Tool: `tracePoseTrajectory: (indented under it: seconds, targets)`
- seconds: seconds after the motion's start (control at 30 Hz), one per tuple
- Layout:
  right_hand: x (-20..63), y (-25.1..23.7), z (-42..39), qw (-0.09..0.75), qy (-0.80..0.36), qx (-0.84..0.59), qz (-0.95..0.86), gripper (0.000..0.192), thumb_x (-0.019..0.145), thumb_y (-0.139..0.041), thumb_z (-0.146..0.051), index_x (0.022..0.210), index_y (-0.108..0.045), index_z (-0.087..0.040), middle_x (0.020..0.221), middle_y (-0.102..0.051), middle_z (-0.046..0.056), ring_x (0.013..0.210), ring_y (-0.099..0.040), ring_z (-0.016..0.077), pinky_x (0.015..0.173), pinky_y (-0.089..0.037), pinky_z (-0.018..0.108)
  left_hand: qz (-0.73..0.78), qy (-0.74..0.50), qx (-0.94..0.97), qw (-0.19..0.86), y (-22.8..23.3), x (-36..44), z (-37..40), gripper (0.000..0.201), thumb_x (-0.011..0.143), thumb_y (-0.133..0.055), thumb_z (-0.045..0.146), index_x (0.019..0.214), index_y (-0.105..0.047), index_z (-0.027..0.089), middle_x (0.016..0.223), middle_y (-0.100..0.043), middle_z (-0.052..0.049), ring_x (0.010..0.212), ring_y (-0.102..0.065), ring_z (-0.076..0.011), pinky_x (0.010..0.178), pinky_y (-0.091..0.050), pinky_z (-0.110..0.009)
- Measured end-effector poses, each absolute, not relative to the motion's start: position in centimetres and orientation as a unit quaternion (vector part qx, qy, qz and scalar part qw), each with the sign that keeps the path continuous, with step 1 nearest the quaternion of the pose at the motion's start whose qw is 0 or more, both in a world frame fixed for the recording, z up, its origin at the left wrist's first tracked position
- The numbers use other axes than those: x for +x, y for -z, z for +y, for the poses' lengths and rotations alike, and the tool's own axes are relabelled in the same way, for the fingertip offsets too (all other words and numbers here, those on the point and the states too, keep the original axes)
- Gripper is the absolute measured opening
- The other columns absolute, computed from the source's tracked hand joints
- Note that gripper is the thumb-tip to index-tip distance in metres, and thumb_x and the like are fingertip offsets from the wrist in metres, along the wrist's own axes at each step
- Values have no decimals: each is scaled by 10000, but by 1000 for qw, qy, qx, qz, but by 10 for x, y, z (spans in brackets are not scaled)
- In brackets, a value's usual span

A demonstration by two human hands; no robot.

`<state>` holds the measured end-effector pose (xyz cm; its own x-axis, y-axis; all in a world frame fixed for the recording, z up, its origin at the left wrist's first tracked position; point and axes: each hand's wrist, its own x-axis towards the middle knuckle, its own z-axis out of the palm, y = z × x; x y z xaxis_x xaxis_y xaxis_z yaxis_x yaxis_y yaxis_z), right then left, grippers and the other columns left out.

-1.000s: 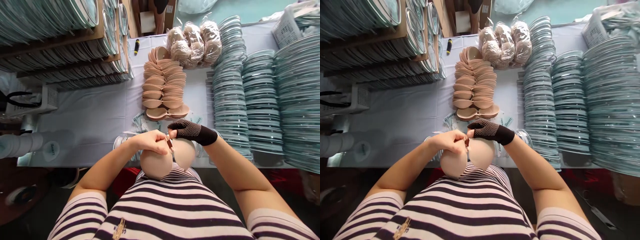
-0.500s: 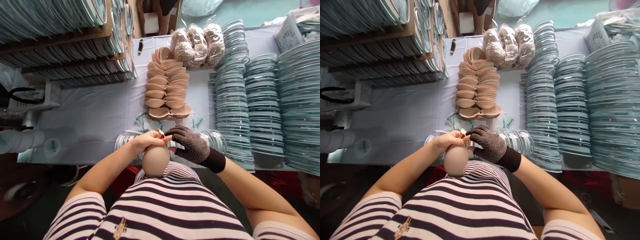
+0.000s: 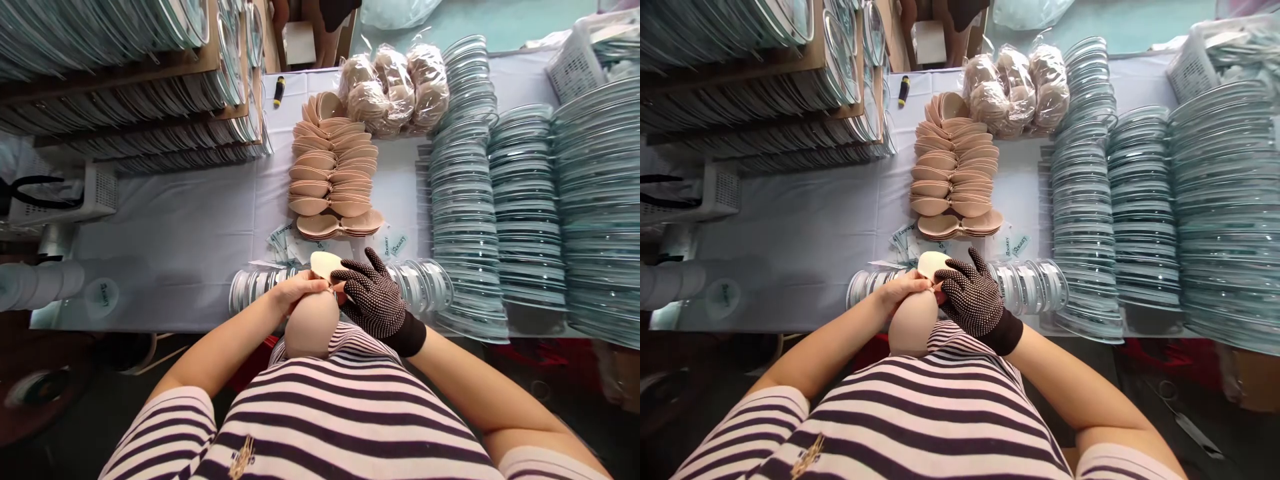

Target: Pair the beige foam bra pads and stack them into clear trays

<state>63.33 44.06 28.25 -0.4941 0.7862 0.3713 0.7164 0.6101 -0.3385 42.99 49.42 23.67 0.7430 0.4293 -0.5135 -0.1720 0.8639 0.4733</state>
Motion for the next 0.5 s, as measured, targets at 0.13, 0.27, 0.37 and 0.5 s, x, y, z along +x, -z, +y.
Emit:
tracePoseTrajectory:
  seconds: [0.13, 0.27, 0.37, 0.5]
  targets:
    - [633, -263, 444, 266, -69, -420, -865, 221, 917, -610, -302, 1123, -674, -250, 1259, -717, 54, 1320, -555, 272, 1240, -185, 609, 261, -172, 168, 935, -220, 435, 481, 624, 532, -949, 459, 995, -711, 114, 787, -719, -70, 676, -670, -163, 672, -533, -264]
    - [634, -253, 446, 298, -85, -415, -855, 185, 931, -558, -225, 1055, -688, -267, 1110, -766, 15, 1228, -627, 221, 1247, -204, 567, 261, -170, 176, 934, -201, 438, 478, 770, 522, -932, 535, 1137, -693, 139, 855, -740, -78, 691, -682, -173, 701, -548, -295]
    - [638, -260, 449, 257, -76, -447, -853, 169, 915, -542, -187, 949, -701, -232, 959, -774, 32, 1009, -703, 215, 1253, -204, 554, 357, -160, 291, 873, -196, 431, 486, 770, 561, -890, 599, 1139, -705, 125, 1004, -758, -139, 884, -715, -240, 824, -549, -341]
    - [640, -275, 457, 105, -83, -513, -848, 133, 868, -591, -194, 895, -720, -184, 822, -751, 72, 790, -696, 225, 1215, -287, 537, 470, -206, 535, 671, -221, 418, 494, 651, 762, -754, 573, 1276, -664, 183, 1374, -646, -147, 1292, -577, -309, 1083, -447, -421]
